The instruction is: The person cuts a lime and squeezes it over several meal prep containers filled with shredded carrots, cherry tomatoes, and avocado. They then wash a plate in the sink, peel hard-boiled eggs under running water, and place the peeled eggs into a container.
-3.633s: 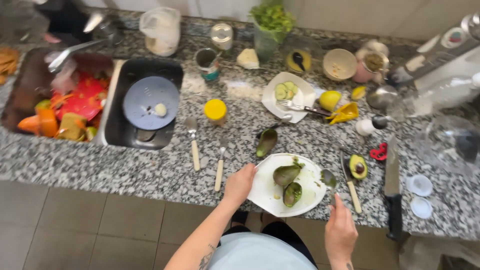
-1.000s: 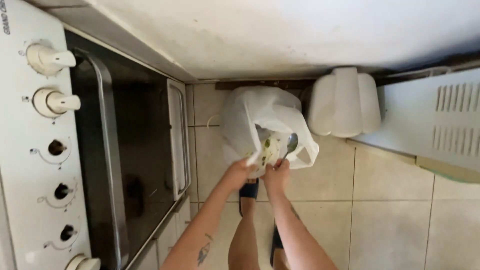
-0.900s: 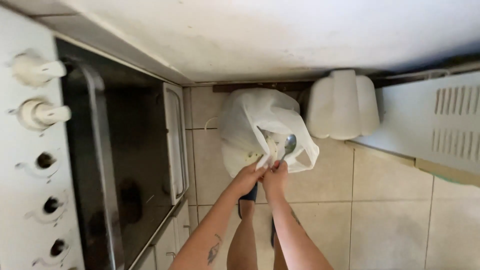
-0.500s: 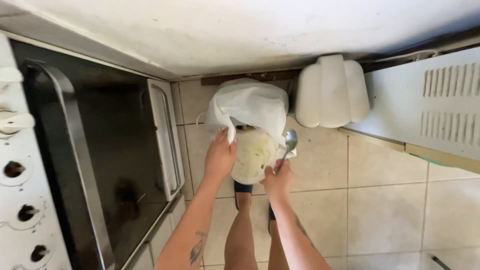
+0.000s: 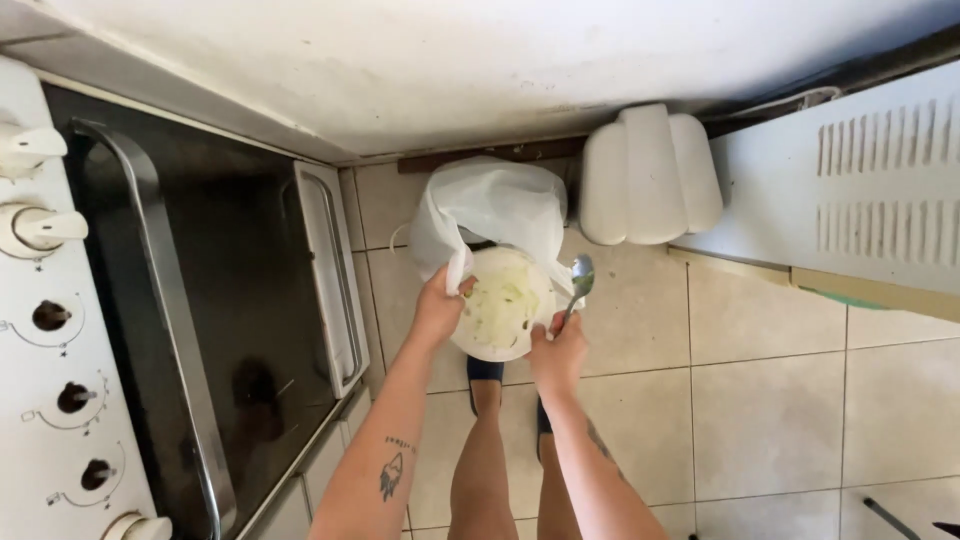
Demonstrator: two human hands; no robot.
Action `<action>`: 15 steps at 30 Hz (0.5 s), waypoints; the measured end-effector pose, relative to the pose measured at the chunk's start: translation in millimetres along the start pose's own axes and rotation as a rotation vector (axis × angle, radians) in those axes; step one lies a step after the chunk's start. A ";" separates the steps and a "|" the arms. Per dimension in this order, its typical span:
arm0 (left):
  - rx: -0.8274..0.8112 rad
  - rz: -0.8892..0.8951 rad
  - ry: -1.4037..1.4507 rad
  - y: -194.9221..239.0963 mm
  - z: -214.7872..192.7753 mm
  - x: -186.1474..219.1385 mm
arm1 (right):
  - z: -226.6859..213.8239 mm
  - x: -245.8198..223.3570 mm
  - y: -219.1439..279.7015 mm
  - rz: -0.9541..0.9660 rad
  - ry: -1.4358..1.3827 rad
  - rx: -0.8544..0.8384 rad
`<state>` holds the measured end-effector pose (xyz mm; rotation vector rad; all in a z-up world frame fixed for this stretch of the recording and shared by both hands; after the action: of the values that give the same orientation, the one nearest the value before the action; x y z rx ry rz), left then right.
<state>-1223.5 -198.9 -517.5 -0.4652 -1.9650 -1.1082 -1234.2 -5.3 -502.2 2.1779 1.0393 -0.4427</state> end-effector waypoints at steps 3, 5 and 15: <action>-0.073 -0.067 0.186 0.8 -0.9 9.6 | -28.6 -12.5 11.4 0.057 -0.143 0.036; -0.131 -0.130 0.280 1.8 2.1 7.2 | -62.6 -27.5 26.9 0.078 -0.191 0.073; 0.074 -0.153 -0.108 -7.4 3.8 -13.0 | -115.6 -21.5 45.8 0.364 -0.456 0.060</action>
<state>-1222.3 -198.9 -532.9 -0.3462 -2.1578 -1.1203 -1210.2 42.8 -388.2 2.1155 0.3786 -0.7571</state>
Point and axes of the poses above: each hand's wrist, its own y-axis away from the middle knuckle, its own z-axis out of the palm, x = y × z, the point moved 1 cm from there along -y, towards the middle knuckle, and after that the axes turned 13 degrees about x, right-handed, at the moved point
